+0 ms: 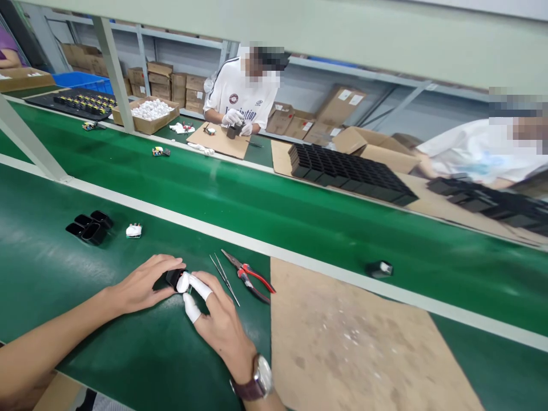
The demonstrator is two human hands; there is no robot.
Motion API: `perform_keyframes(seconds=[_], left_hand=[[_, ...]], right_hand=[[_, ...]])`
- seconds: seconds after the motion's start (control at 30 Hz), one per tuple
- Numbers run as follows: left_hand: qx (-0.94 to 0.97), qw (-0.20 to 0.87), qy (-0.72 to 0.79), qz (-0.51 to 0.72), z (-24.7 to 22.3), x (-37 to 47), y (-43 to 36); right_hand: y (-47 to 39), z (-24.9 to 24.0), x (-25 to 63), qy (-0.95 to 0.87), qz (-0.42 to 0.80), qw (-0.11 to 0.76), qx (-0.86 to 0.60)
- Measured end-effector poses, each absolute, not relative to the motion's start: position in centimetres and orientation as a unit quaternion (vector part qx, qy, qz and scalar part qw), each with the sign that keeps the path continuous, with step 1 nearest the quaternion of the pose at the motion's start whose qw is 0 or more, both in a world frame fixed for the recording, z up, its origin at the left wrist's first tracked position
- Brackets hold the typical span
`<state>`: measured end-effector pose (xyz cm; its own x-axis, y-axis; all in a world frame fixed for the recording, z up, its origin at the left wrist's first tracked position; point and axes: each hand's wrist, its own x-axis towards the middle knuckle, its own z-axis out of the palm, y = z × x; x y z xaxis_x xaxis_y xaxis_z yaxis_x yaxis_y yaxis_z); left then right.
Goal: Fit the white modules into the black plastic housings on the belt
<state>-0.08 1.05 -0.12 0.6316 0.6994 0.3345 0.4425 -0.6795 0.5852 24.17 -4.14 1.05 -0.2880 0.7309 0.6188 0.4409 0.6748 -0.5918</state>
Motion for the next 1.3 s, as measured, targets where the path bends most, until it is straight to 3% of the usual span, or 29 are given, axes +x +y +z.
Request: perform_keyframes(seconds=[0.47,1.03,1.3], left_hand=[[0.87,0.23,0.31,0.307,-0.06,0.14,1.03],[0.846,0.318,0.331,0.27,-0.35,0.27,0.55],[0.811,0.368,0.343,0.3,-0.89,0.35,0.76]], right_hand=[[-4.09,0.5,24.13,-0.77,0.173,0.497,-0.362],[-4.03,0.54,23.93,-0.806,0.14,0.436,-0.375],[-4.14,1.24,23.25,-0.833,0.144,0.344,-0.408]])
